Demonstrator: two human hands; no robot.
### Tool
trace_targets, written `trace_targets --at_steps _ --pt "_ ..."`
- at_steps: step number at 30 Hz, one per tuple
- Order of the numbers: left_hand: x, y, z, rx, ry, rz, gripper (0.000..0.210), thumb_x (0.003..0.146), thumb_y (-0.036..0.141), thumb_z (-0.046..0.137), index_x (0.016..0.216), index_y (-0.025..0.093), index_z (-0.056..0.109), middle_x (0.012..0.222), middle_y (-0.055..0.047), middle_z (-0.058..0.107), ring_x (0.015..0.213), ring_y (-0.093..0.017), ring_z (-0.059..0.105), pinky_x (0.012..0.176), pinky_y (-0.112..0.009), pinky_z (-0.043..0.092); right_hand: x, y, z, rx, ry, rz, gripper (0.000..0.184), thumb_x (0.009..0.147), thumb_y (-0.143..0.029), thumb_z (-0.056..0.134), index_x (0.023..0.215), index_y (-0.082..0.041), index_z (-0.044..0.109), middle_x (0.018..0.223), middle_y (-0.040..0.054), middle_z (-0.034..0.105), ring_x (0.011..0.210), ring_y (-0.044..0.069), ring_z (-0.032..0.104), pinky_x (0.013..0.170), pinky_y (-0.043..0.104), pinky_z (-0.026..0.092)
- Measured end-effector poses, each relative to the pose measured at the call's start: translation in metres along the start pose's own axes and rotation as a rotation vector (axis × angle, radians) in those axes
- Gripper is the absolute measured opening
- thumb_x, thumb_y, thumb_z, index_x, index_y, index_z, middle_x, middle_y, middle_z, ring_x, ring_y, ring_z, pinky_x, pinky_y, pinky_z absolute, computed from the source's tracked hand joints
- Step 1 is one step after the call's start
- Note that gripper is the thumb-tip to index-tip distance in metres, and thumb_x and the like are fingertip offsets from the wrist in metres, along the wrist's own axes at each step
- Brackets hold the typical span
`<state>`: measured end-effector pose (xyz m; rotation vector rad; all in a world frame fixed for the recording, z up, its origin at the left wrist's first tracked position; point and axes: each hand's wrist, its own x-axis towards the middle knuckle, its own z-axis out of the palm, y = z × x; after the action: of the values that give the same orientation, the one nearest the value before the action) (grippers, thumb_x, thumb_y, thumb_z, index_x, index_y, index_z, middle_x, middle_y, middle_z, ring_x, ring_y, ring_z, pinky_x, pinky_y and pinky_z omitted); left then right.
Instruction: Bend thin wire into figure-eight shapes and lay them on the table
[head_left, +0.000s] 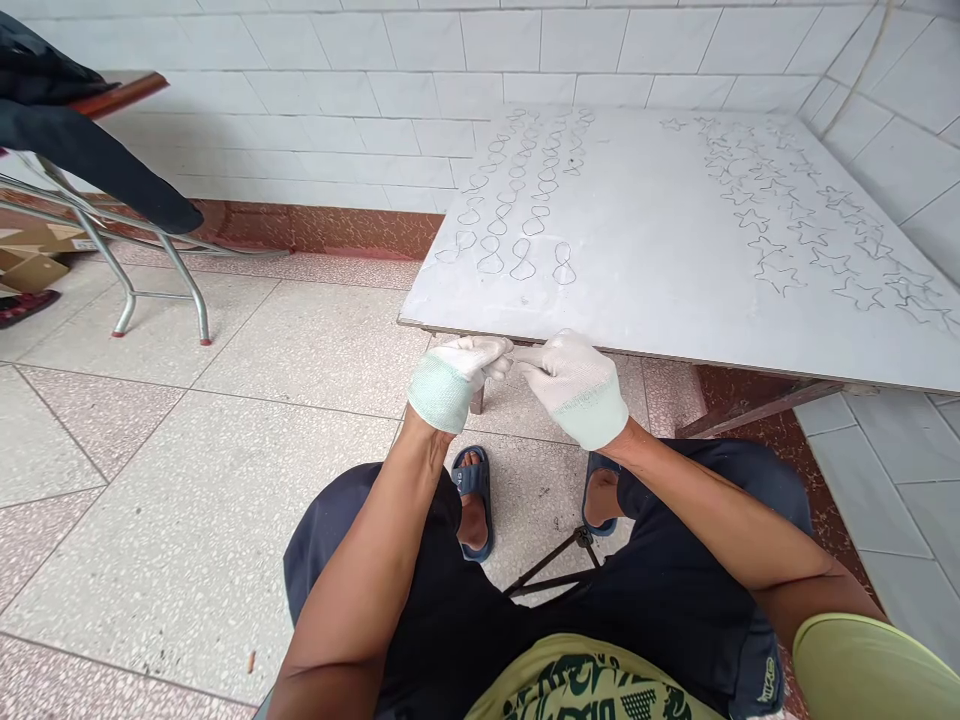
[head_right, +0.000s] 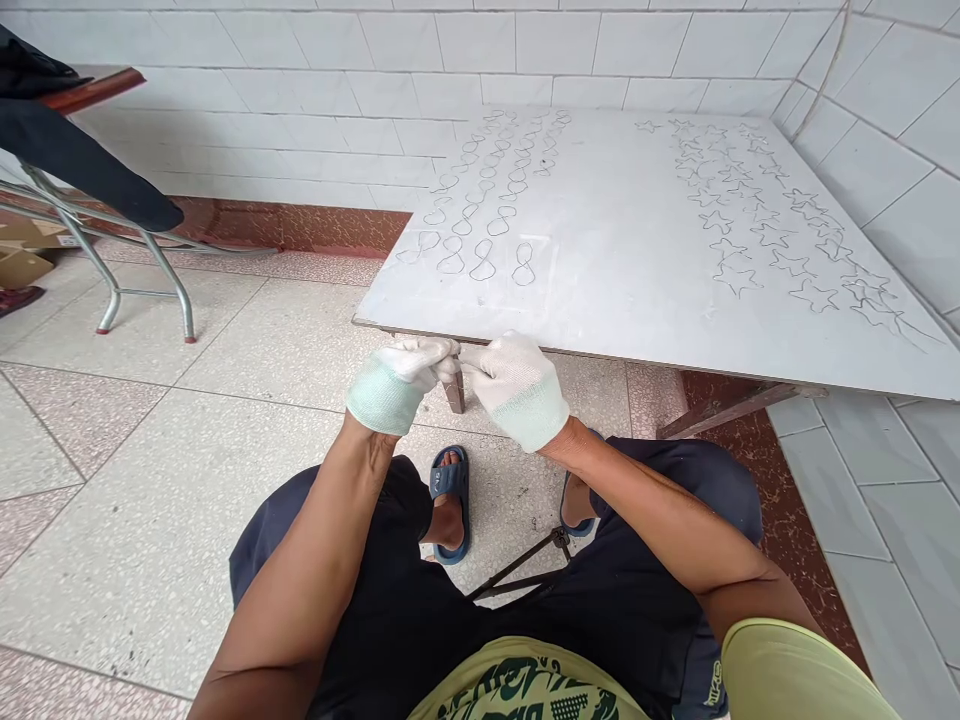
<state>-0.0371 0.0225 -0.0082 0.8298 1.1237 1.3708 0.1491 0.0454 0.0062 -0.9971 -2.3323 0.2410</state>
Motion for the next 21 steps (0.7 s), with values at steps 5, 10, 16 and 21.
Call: trace_targets --at_steps 5,10,16,21 --pt "-0.003 0.005 -0.002 0.056 -0.058 -0.054 0.030 0.068 0.041 0.091 0.069 0.016 0.075 0.062 -0.004 0.068 0.056 -0.015 0.058 0.055 -0.030 0.046 0.003 0.002 -0.005 0.062 -0.050 -0.066 0.031 0.102 -0.021 0.056 0.091 -0.027 0.085 0.076 0.0018 0.068 0.080 0.019 0.055 0.076 0.035 0.033" --pt "-0.005 0.005 0.001 0.059 -0.038 -0.080 0.031 0.067 0.042 0.090 0.069 0.016 0.074 0.060 -0.004 0.066 0.055 -0.014 0.057 0.051 -0.028 0.041 0.008 0.007 -0.006 0.141 -0.152 -0.192 0.040 0.103 -0.016 0.051 0.077 -0.025 0.081 0.068 -0.0012 0.066 0.067 0.016 0.048 0.077 0.036 0.032" --pt "-0.010 -0.001 0.014 -0.029 0.004 -0.032 0.030 0.070 0.042 0.086 0.074 0.016 0.074 0.061 -0.001 0.065 0.054 -0.012 0.053 0.050 -0.026 0.039 0.008 0.013 0.001 0.093 -0.073 -0.165 0.034 0.102 -0.018 0.050 0.088 -0.024 0.081 0.072 0.0011 0.066 0.074 0.018 0.052 0.079 0.035 0.033" --pt "-0.008 -0.009 0.024 -0.176 0.067 0.017 0.032 0.066 0.040 0.091 0.073 0.015 0.072 0.060 0.001 0.062 0.057 -0.009 0.054 0.057 -0.023 0.043 0.013 0.018 0.006 0.053 -0.131 -0.149 0.032 0.101 -0.018 0.051 0.086 -0.023 0.079 0.066 -0.0013 0.061 0.065 0.016 0.045 0.074 0.034 0.030"
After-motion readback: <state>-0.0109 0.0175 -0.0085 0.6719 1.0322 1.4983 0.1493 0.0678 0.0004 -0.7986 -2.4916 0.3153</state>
